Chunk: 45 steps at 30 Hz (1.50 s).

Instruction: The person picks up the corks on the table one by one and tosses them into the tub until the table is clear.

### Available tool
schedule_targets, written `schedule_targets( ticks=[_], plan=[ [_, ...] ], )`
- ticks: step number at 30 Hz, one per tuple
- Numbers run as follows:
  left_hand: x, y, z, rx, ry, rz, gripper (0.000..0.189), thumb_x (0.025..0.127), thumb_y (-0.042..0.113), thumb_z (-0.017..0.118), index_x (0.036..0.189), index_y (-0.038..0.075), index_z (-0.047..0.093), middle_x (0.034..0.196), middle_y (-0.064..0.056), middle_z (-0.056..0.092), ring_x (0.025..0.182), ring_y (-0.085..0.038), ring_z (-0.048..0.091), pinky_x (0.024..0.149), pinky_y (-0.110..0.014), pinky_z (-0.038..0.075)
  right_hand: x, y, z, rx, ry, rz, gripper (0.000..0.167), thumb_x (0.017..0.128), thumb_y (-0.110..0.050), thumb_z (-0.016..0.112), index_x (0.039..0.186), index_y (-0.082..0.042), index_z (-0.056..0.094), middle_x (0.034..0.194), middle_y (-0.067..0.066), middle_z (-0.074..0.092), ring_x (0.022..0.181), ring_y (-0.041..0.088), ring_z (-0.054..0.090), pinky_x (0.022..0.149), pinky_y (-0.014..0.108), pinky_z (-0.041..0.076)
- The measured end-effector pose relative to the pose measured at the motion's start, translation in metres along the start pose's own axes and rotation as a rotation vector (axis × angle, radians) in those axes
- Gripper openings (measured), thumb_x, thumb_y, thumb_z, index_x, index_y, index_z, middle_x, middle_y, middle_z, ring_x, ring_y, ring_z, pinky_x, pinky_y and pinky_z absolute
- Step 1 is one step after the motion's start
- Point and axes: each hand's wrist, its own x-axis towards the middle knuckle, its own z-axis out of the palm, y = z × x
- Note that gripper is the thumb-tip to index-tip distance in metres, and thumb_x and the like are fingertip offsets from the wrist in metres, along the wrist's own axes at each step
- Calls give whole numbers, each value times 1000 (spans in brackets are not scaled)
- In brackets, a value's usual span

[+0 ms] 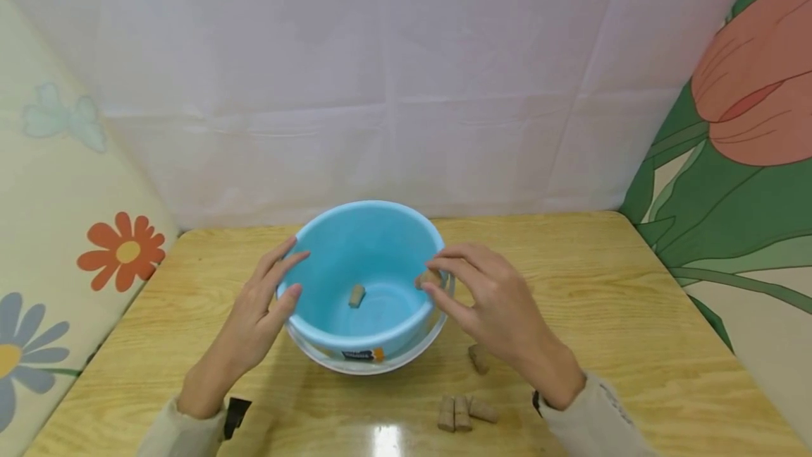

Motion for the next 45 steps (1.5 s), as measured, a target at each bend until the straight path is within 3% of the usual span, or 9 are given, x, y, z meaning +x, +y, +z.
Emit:
schedule_targets(
  ticks=[5,11,20,28,45],
  plan=[
    [0,0,0,-6,-5,-10,44,101,24,50,143,9,51,161,-10,31,138,-38,43,99,-65,37,2,-1,3,-5,-21,8,44,99,-44,55,104,-5,75,105,6,72,95,21,67,88,20,50],
    [0,1,-1,-8,-4,-5,44,101,23,51,143,8,52,161,-10,31,135,-38,46,93,-57,45,3,-2,4,-22,-90,54,37,96,-41,62,103,-7,76,106,3,72,100,20,67,88,33,52],
    [0,0,-1,-7,-5,-7,45,102,23,51,144,9,51,161,-10,31,134,-39,47,91,-57,47,8,-2,5,0,-191,148,20,81,-24,81,98,-13,77,101,-2,74,103,21,66,92,46,45],
    [1,0,0,-9,-6,-2,45,102,23,51,143,8,51,160,-11,31,134,-38,47,91,-56,48,11,-4,5,48,-283,286,14,85,-23,78,98,-17,77,105,-1,74,114,25,58,102,55,33],
    [1,-1,1,-15,0,0,44,102,23,50,143,8,51,161,-11,31,137,-39,45,94,-58,47,9,-4,10,160,-303,376,18,88,-17,75,105,-16,75,113,6,73,120,31,49,101,59,24]
  ],
)
